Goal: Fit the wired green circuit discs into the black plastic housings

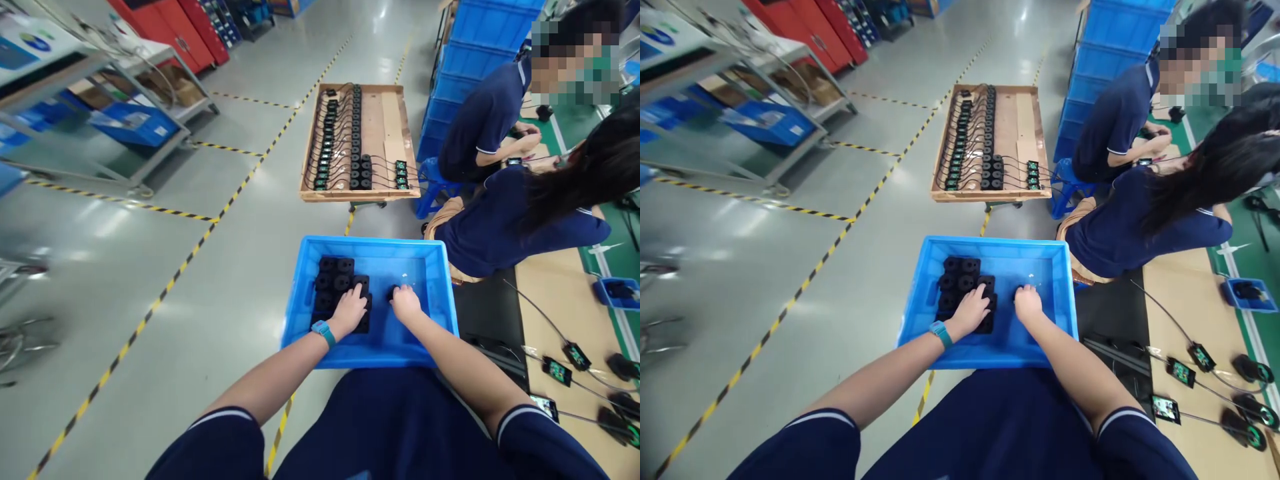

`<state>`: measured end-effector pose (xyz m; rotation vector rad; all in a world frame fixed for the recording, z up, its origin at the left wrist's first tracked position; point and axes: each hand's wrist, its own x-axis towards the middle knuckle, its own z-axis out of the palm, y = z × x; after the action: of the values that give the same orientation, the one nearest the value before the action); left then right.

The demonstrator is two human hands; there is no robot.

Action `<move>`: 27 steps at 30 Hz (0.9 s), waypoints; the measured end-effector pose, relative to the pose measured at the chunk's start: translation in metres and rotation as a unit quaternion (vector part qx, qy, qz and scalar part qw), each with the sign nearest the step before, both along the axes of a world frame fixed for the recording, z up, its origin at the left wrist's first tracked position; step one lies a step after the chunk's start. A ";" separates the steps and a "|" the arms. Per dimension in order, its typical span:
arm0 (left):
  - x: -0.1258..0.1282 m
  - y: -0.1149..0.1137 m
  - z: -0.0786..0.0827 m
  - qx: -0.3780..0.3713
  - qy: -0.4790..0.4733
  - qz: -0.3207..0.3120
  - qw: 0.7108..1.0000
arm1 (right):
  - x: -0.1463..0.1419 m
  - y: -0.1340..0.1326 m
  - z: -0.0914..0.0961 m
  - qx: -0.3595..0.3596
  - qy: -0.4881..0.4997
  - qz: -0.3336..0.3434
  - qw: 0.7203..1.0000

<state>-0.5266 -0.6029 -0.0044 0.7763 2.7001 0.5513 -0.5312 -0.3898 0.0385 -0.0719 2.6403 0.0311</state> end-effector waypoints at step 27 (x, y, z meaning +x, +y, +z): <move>-0.045 -0.061 -0.010 0.059 0.077 0.008 0.995 | -0.031 -0.104 0.003 -0.134 0.062 0.153 0.977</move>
<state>-0.5714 -0.6642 -0.0141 0.8612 2.8368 0.6876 -0.5626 -0.4933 0.0412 -0.5850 2.7162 -0.2245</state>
